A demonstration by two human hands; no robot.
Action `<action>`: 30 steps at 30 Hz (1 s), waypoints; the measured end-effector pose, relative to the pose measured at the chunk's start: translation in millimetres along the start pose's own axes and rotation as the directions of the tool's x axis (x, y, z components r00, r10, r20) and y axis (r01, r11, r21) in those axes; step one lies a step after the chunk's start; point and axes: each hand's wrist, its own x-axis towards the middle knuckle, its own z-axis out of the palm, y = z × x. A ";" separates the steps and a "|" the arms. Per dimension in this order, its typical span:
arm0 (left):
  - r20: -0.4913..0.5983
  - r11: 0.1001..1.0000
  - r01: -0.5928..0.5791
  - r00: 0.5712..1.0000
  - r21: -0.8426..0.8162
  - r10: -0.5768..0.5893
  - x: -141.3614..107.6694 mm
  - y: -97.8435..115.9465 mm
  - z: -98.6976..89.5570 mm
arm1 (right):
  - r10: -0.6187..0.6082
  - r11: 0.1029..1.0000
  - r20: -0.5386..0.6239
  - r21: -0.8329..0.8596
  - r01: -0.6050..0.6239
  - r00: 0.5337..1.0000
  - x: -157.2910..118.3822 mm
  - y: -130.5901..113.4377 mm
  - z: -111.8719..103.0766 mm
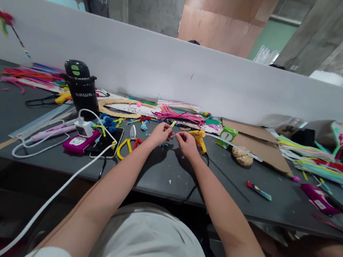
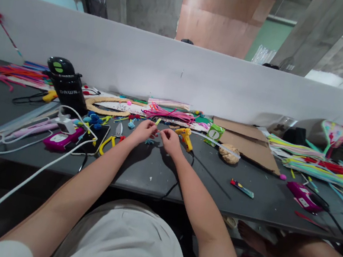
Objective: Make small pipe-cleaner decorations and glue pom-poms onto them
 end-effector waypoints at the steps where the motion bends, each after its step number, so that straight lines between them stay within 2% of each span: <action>1: -0.001 1.000 -0.004 1.000 -0.017 0.004 -0.2 0.1 2.1 | 0.021 1.000 -0.018 0.022 -0.020 1.000 0.0 -1.0 0.0; 9: -0.007 0.996 -0.050 0.999 -0.073 0.050 -2.8 -1.8 9.9 | 0.068 0.994 -0.093 0.094 -0.059 0.993 0.2 0.0 1.9; 15: -0.022 0.993 -0.102 0.995 -0.057 0.101 1.2 -7.8 13.3 | 0.125 0.982 -0.105 0.156 -0.108 0.987 1.0 1.2 3.7; 19: -0.035 0.988 -0.147 0.989 -0.047 0.146 5.7 -13.9 13.3 | 0.183 0.958 -0.069 0.238 -0.162 0.981 0.1 -2.3 4.5; 30: -0.034 0.981 -0.196 0.980 -0.009 0.195 4.2 -15.4 14.0 | 0.092 0.978 -0.088 0.195 -0.074 0.992 -2.0 -3.3 1.3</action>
